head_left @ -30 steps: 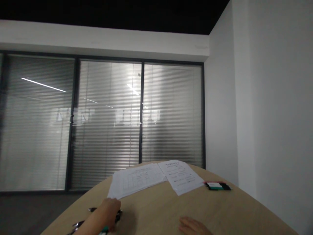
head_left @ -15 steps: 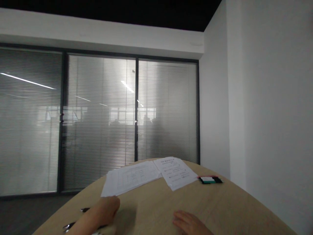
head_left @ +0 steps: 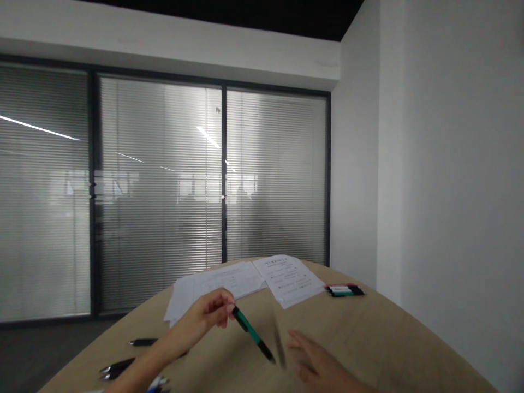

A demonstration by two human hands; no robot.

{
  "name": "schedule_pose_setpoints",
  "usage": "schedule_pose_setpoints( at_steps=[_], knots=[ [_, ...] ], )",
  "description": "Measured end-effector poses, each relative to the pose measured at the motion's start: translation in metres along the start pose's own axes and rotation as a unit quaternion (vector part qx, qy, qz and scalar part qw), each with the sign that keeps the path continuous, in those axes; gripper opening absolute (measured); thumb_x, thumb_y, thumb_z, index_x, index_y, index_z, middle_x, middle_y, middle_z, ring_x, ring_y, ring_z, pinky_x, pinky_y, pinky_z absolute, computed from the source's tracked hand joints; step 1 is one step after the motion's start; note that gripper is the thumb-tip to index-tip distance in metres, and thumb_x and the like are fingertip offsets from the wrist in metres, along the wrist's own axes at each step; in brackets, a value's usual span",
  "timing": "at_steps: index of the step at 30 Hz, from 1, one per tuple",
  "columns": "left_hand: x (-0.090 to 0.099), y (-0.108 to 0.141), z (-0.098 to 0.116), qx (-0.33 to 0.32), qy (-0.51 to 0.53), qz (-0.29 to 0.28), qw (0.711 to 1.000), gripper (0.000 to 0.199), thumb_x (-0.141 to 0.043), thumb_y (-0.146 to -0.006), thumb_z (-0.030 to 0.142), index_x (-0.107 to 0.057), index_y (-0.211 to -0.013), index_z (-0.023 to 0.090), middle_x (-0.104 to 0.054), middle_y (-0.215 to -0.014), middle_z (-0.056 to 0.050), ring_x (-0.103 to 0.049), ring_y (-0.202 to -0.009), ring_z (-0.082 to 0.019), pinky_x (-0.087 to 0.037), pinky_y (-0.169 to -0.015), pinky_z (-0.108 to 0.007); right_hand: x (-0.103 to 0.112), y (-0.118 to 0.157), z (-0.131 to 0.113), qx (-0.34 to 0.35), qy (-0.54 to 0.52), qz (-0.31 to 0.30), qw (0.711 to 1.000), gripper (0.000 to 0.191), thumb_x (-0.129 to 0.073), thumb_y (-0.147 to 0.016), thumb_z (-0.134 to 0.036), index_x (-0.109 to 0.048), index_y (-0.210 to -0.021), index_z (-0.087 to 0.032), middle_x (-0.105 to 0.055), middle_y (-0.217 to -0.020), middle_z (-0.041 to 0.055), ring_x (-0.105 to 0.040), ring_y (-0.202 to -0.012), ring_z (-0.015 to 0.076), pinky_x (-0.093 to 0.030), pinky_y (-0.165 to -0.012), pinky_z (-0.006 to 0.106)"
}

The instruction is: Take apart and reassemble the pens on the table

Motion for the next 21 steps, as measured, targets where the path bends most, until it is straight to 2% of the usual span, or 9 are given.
schedule_pose_setpoints(
  at_steps=[2, 4, 6, 8, 11, 16, 21],
  knots=[
    [-0.014, -0.002, -0.011, 0.008, 0.064, 0.013, 0.998, 0.036, -0.063, -0.061, 0.052, -0.053, -0.066, 0.018, -0.05, -0.05, 0.006, -0.045, -0.047, -0.01, -0.037, -0.052, -0.023, 0.006, 0.001, -0.002, -0.011, -0.083, 0.025, 0.996, 0.053, -0.036, -0.083, -0.05, -0.045, -0.124, -0.018, -0.059, -0.114, 0.0107, -0.053, -0.105, 0.0207, -0.039, -0.092, 0.034],
    [-0.028, -0.004, -0.024, 0.019, 0.109, 0.022, 0.994, 0.042, -0.066, -0.057, 0.056, -0.053, -0.065, 0.017, -0.053, -0.049, 0.005, -0.045, -0.046, -0.01, -0.036, -0.05, -0.023, 0.008, 0.0, 0.0, -0.029, -0.14, 0.04, 0.989, 0.06, -0.023, -0.083, -0.06, -0.061, -0.099, -0.017, -0.066, -0.095, 0.009, -0.06, -0.089, 0.0203, -0.043, -0.083, 0.033],
    [-0.038, -0.005, -0.039, 0.034, 0.147, 0.041, 0.988, 0.046, -0.068, -0.053, 0.059, -0.054, -0.065, 0.017, -0.057, -0.051, 0.003, -0.047, -0.045, -0.009, -0.036, -0.048, -0.022, 0.009, 0.0, 0.004, -0.063, -0.169, 0.057, 0.982, 0.068, -0.015, -0.081, -0.065, -0.064, -0.075, -0.017, -0.067, -0.076, 0.0072, -0.062, -0.076, 0.0202, -0.044, -0.077, 0.033],
    [-0.044, -0.005, -0.054, 0.055, 0.182, 0.061, 0.98, 0.05, -0.07, -0.047, 0.061, -0.055, -0.065, 0.017, -0.058, -0.05, 0.003, -0.047, -0.045, -0.009, -0.036, -0.048, -0.022, 0.01, 0.0, 0.007, -0.092, -0.178, 0.062, 0.978, 0.069, -0.016, -0.078, -0.069, -0.061, -0.064, -0.017, -0.065, -0.065, 0.0057, -0.061, -0.07, 0.0198, -0.043, -0.075, 0.033],
    [-0.049, -0.002, -0.074, 0.104, 0.22, 0.087, 0.966, 0.052, -0.073, -0.042, 0.061, -0.056, -0.063, 0.017, -0.058, -0.05, 0.004, -0.048, -0.045, -0.009, -0.035, -0.047, -0.021, 0.009, -0.002, 0.005, -0.084, -0.191, 0.046, 0.977, 0.066, -0.023, -0.072, -0.074, -0.055, -0.056, -0.018, -0.061, -0.06, 0.004, -0.058, -0.064, 0.0181, -0.041, -0.071, 0.031],
    [-0.055, 0.005, -0.098, 0.137, 0.258, 0.133, 0.947, 0.045, -0.075, -0.044, 0.054, -0.059, -0.064, 0.017, -0.059, -0.055, 0.004, -0.048, -0.047, -0.008, -0.034, -0.048, -0.018, 0.008, -0.006, 0.01, -0.071, -0.239, 0.056, 0.967, 0.056, -0.034, -0.068, -0.074, -0.047, -0.059, -0.02, -0.051, -0.053, -0.001, -0.049, -0.053, 0.0139, -0.039, -0.059, 0.027],
    [-0.064, 0.002, -0.114, 0.156, 0.246, 0.109, 0.95, 0.051, -0.073, -0.039, 0.06, -0.056, -0.06, 0.016, -0.06, -0.056, 0.002, -0.044, -0.042, -0.007, -0.03, -0.044, -0.019, 0.013, -0.006, 0.022, -0.108, -0.219, 0.114, 0.963, 0.055, -0.031, -0.071, -0.072, -0.045, -0.056, -0.021, -0.046, -0.05, -0.0028, -0.045, -0.049, 0.0125, -0.035, -0.054, 0.025]
  ],
)
Point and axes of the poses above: each hand's wrist, its own y-axis away from the middle knuckle, its own x-axis out of the back of the hand, z = x × y, the point moved 6 cm from there along -y, towards the middle knuckle
